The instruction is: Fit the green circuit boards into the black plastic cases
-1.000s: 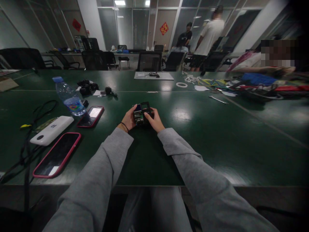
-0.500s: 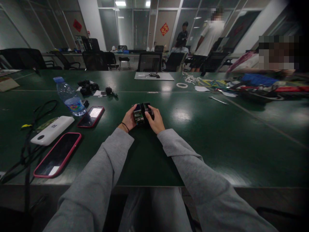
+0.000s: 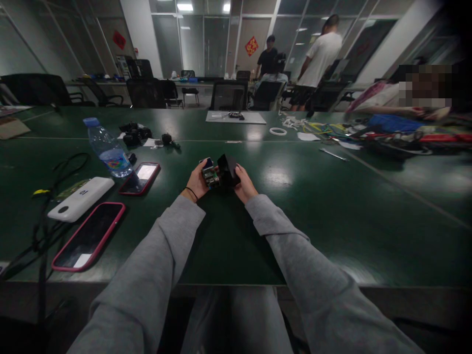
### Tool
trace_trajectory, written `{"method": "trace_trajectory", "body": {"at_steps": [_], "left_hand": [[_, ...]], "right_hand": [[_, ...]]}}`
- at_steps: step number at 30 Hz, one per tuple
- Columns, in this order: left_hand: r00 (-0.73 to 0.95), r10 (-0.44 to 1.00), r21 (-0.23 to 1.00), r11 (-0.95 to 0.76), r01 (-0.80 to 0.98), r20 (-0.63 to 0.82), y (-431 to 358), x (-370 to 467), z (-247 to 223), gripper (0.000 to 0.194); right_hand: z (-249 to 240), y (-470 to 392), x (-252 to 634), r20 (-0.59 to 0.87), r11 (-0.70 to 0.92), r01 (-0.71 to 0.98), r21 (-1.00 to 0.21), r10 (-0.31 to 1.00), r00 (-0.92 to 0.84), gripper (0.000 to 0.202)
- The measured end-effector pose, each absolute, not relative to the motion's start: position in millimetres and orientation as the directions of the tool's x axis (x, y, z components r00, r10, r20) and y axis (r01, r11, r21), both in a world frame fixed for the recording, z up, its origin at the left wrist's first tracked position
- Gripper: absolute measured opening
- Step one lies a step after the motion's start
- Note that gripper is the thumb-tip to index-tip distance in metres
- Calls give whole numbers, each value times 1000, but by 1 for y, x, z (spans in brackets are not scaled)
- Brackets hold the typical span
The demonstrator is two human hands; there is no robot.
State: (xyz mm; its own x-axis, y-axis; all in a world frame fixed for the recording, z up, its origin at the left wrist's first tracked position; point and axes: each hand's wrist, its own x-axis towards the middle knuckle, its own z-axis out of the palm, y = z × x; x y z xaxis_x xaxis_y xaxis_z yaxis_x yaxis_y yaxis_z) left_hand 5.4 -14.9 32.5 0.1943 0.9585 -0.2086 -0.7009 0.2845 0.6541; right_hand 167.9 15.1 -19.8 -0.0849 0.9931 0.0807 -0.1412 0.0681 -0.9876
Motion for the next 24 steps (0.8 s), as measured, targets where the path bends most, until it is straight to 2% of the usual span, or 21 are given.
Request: {"method": "trace_trajectory", "body": {"at_steps": [7,14,17,20,24], "left_hand": [[236,950,647,312,-696,-204,-23,8,42,33],[260,946,651,322,-688,-193,-24,9,42,35],[278,941,652,335,-681,-194,-23,8,39,39],[293,938,651,342,-678,-187,-20,6,35,41],[318,935,651,339,-679,-156,-18,5,32,40]], "right_hand": [[-21,13,167,138,131,-64,-989,984,-110,67],[-18,12,171,380,383,79,-920,923,-58,57],[-21,15,174,319,321,98,-942,947,-37,63],[-26,20,178,276,262,190,-946,960,51,73],[-31,26,179,299,275,206,-939,950,94,61]]}}
